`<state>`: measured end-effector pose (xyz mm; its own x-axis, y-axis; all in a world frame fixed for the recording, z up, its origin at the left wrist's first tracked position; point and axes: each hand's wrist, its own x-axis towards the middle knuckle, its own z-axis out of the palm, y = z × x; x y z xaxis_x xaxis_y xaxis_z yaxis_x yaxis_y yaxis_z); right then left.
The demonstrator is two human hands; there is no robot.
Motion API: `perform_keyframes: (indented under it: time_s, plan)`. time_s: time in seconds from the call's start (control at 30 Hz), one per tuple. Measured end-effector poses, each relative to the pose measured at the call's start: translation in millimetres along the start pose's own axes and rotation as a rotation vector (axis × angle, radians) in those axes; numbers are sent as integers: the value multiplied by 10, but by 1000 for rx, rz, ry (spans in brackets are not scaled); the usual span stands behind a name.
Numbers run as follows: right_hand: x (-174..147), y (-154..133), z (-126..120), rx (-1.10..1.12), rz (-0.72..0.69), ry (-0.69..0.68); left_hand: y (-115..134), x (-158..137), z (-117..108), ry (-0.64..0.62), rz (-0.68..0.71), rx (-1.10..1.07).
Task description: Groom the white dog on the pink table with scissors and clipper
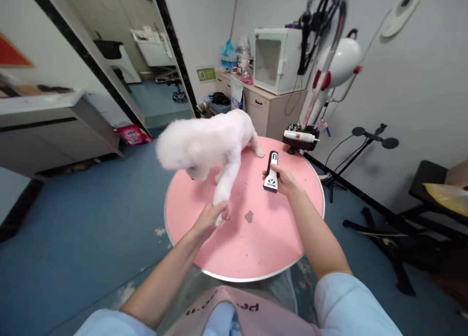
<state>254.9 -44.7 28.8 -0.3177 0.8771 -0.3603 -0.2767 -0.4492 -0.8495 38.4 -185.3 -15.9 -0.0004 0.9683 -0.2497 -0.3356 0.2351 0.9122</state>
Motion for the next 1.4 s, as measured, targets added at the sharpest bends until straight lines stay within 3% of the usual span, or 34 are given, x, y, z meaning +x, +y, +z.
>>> perform_keyframes:
  time_s: [0.1,0.27,0.47,0.63,0.73,0.87,1.0,1.1,1.23,1.4]
  plan:
    - [-213,204,-29,66,64,73,178,-176,-15,-39,48,-112]
    - [-475,587,-63,60,-150,178,294,-492,-62,-98,15,-205]
    - [-646,838,-117,150,-132,70,189,-961,-210,-120,-8,-286]
    - [-667,1006,-120,235,-225,94,80,-1332,-397,-208,1,-333]
    - [-655,1058,-129,310,-128,49,-22,-1477,-477,-235,-5,-319]
    - [-689,1092,-75,345,-7,33,-57,-1581,-430,-238,-34,-384]
    - [-719,1149,78,387,-90,33,68,-1652,-315,-216,-57,-376]
    - [-674,1247,257,447,-117,9,229,-1719,-308,-178,-11,-350]
    - [-639,1363,494,443,-75,15,480,-1810,-376,-120,181,-312]
    - [-659,1070,635,536,-278,-134,648,-1876,-395,-6,312,-187]
